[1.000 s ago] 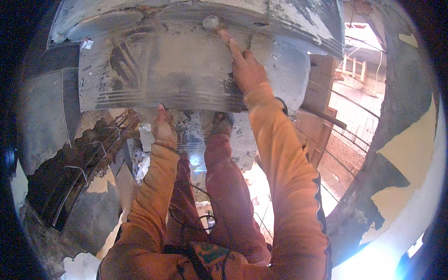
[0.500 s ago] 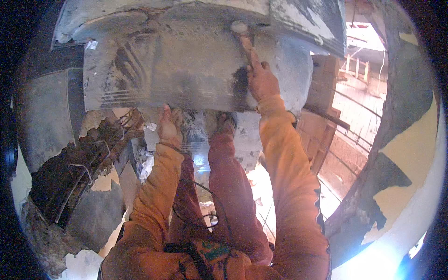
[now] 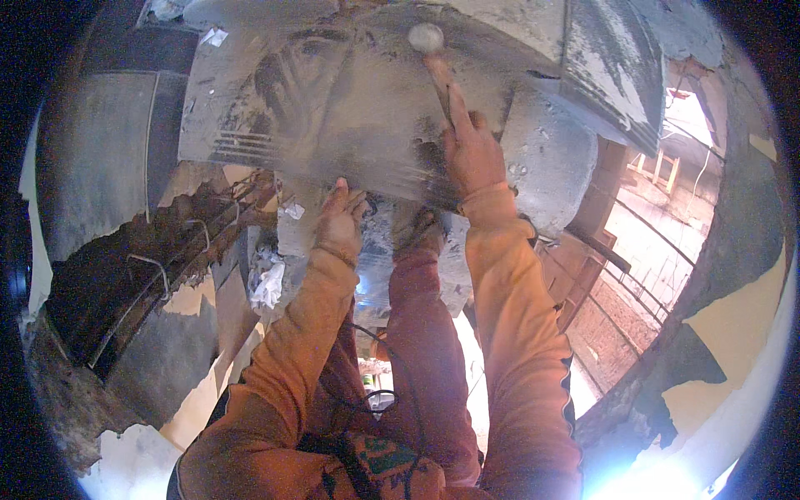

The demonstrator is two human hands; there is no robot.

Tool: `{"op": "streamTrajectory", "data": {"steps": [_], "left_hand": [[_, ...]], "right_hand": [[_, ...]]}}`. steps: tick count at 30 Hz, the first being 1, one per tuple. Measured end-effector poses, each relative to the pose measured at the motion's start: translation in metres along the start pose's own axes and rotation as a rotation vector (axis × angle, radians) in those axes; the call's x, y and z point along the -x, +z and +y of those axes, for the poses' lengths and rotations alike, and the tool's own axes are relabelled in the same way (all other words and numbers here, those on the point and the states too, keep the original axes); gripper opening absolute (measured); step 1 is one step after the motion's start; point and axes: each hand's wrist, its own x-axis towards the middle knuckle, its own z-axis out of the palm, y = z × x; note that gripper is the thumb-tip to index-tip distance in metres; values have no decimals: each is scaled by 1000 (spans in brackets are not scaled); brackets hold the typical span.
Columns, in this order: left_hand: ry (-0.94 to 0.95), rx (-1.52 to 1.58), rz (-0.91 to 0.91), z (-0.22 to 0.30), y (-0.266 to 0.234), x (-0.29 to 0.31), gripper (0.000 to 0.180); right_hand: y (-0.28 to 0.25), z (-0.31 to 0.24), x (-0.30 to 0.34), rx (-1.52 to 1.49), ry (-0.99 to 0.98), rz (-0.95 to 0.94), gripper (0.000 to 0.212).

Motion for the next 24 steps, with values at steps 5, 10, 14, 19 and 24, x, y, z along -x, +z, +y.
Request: {"op": "streamTrajectory", "data": {"steps": [5,10,14,19,24], "left_hand": [[-7,-45,-58,4,-1,1,42],[-37,-26,-18,7,4,10,43],[-32,18,-40,7,2,7,42],[-24,-19,-32,5,3,5,38],[-25,-10,-18,7,4,9,34]], "right_hand": [[19,-23,-26,-31,-129,52,56],[38,-33,-51,118,-48,-79,56],[33,-39,-46,11,-98,-29,55],[45,-38,-57,128,-89,-101,58],[42,-36,-51,106,-89,-110,58]]}}
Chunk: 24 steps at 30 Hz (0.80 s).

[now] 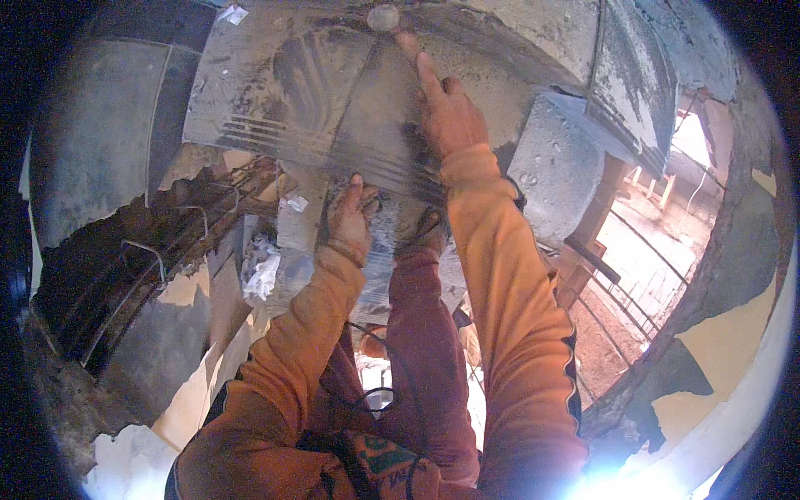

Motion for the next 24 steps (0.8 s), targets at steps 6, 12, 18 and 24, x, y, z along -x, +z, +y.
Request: {"op": "streamTrajectory", "data": {"steps": [6,12,18,24], "left_hand": [[3,-14,-51,-2,-2,1,30],[-35,58,-69,-5,-3,-2,27],[-44,-13,-53,-16,-8,-21,28],[-31,-29,-25,-18,-2,-8,31]], "right_hand": [[-16,10,8,29,-61,90,60],[-22,20,15,100,75,-77,59],[-21,48,24,210,82,1,59],[-24,73,44,137,190,-20,59]]}}
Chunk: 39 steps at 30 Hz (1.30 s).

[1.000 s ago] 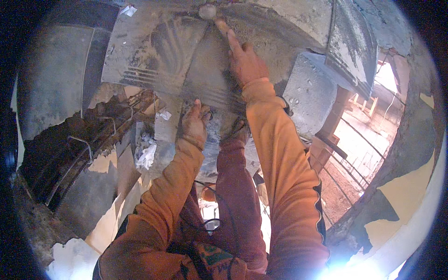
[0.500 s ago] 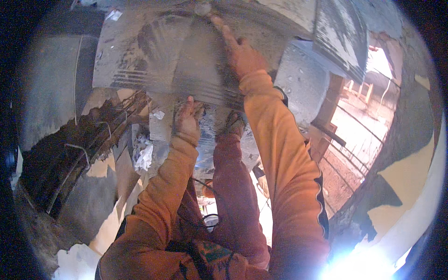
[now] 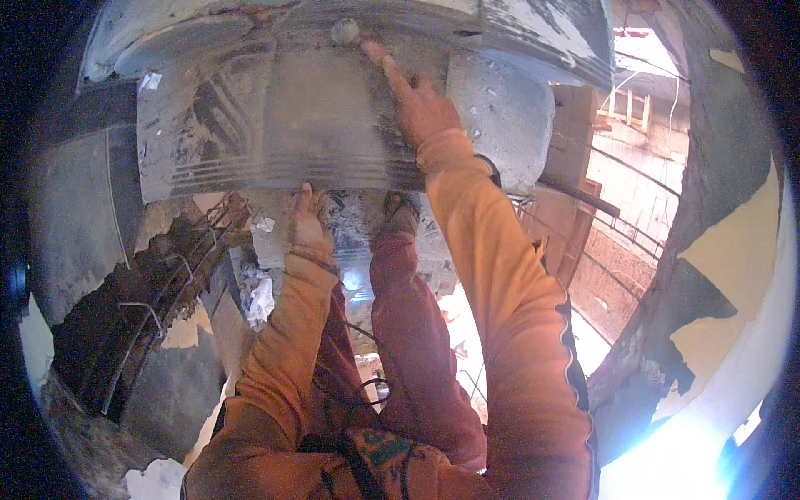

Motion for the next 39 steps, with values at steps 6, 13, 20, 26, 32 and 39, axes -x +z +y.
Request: {"op": "streamTrajectory", "data": {"steps": [6,13,20,26,32,39], "left_hand": [[-31,-3,-9,-3,-1,-2,31],[-53,-39,-30,4,2,14,36],[-13,-54,24,8,0,6,39],[-52,-58,59,-2,-7,4,37],[-5,-1,25,9,5,5,41],[52,-18,-20,17,8,13,44]], "right_hand": [[-11,20,14,-47,73,4,61],[-14,59,32,-37,95,8,58],[-25,60,38,-8,162,10,61],[-17,62,36,1,138,17,58],[-10,20,14,-31,-1,-7,58],[-26,-56,-13,-137,-278,145,60]]}}
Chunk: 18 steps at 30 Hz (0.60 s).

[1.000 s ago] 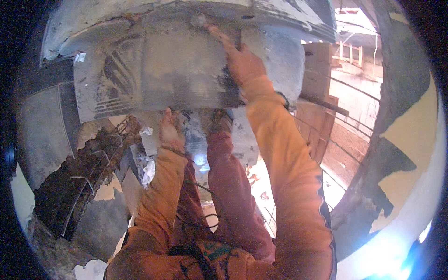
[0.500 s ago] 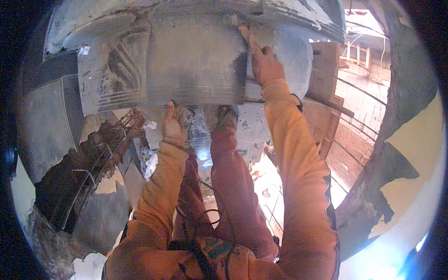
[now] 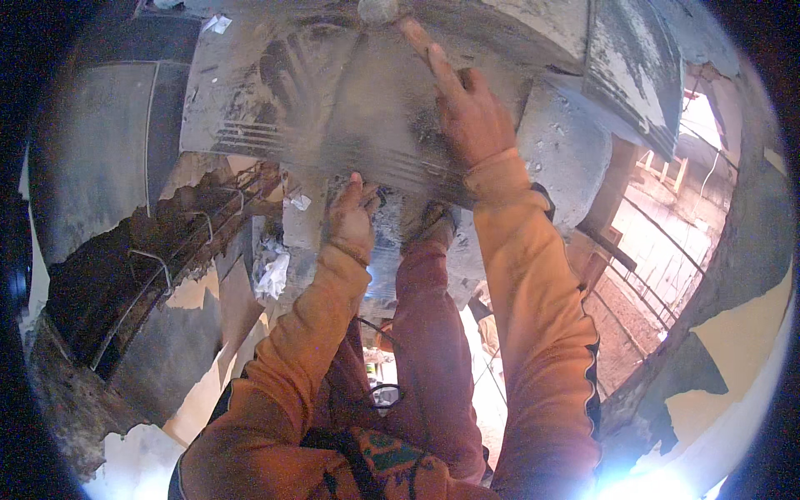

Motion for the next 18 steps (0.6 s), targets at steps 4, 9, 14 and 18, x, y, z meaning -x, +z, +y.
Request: {"op": "streamTrajectory", "data": {"steps": [4,9,14,18], "left_hand": [[-13,-27,23,-4,-1,-1,43],[-2,23,-8,-9,-10,-9,39],[-30,59,19,-5,-4,1,35],[-36,65,29,-8,-3,-2,35]], "right_hand": [[28,4,-12,147,45,-132,58],[19,-13,-21,22,-54,-63,58],[27,-21,-35,196,-101,-204,61],[28,-16,-26,82,-109,-150,62]]}}
